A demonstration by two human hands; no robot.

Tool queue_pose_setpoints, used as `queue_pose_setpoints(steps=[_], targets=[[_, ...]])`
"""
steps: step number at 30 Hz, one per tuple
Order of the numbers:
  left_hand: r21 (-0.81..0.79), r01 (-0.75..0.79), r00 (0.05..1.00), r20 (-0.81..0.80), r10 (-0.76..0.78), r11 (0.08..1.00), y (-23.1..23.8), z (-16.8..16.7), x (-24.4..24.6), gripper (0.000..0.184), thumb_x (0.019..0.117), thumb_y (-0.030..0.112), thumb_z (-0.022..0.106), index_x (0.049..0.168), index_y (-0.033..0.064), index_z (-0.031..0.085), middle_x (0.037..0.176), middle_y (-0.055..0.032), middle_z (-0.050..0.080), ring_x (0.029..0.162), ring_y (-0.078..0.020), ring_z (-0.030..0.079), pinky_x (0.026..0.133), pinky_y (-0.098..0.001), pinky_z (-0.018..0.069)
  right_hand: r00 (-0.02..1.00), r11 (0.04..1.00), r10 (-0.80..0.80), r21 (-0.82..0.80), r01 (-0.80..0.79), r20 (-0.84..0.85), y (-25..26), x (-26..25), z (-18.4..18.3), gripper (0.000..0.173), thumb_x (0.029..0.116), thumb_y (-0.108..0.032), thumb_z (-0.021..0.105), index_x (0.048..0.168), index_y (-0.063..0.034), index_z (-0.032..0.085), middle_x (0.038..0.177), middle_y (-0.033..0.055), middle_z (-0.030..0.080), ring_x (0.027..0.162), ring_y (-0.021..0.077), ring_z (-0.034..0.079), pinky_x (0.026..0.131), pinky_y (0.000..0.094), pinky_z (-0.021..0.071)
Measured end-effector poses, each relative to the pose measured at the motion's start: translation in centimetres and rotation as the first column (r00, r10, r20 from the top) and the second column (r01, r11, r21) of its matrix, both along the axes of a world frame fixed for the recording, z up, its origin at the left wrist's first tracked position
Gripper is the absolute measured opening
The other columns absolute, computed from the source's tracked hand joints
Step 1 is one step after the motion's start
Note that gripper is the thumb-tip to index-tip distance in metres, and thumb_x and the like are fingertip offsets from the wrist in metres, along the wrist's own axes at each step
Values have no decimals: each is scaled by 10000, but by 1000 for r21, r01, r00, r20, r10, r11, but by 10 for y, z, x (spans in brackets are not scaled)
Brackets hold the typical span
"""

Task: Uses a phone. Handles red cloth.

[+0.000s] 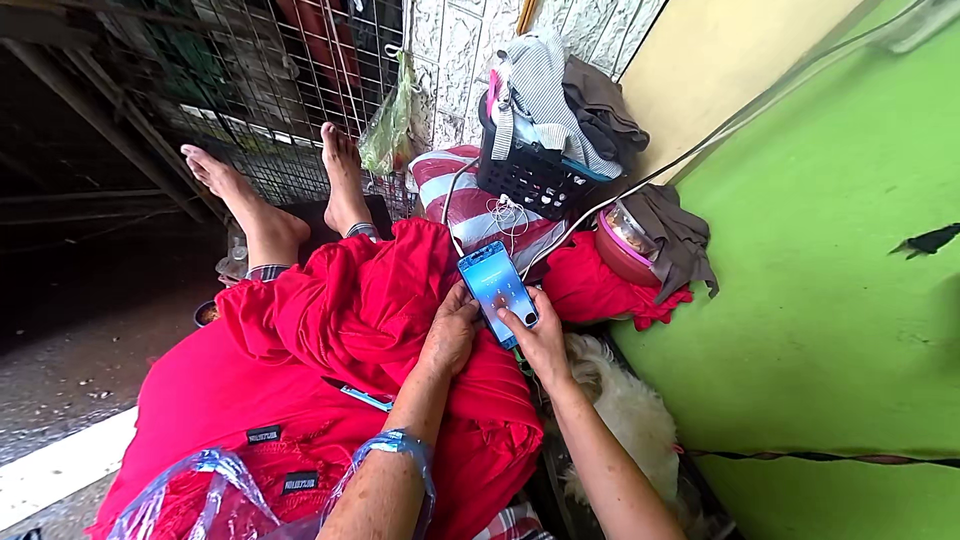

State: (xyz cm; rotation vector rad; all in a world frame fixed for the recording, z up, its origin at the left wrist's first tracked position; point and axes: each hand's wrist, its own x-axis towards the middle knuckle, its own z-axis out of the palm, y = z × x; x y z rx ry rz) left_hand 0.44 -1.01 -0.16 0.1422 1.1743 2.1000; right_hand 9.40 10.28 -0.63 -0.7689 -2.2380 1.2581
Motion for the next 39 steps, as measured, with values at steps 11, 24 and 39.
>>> queue_pose_setpoints(steps=[11, 24, 39], targets=[[10, 18, 1000, 10, -18, 1000, 0, -1, -1, 359, 1069, -42, 328, 1423, -24, 390, 1195, -144, 615, 995, -150, 676, 874, -305, 572, 999, 999, 44, 17, -44, -25, 2, 5, 3, 525, 925, -206, 701, 1347, 71, 557, 1204, 212, 673, 1102, 197, 667, 971, 342, 528], [20, 30, 999, 21, -30, 999, -1, -1, -2, 363, 1074, -41, 314, 1431, -28, 376, 1222, -149, 603, 1014, -145, 668, 891, -297, 563, 998, 994, 65, 91, -67, 25, -1, 10, 8, 567, 931, -187, 682, 1396, 92, 515, 1277, 252, 639, 1165, 241, 647, 1012, 359, 509], [14, 22, 1000, 13, -22, 1000, -1, -1, -1, 378, 1064, -56, 318, 1437, -29, 374, 1208, -134, 609, 999, -129, 669, 880, -286, 564, 996, 987, 56, 149, -67, 76, -6, 16, 8, 689, 880, -158, 751, 1448, 107, 464, 1355, 288, 589, 1243, 307, 605, 1070, 389, 476]])
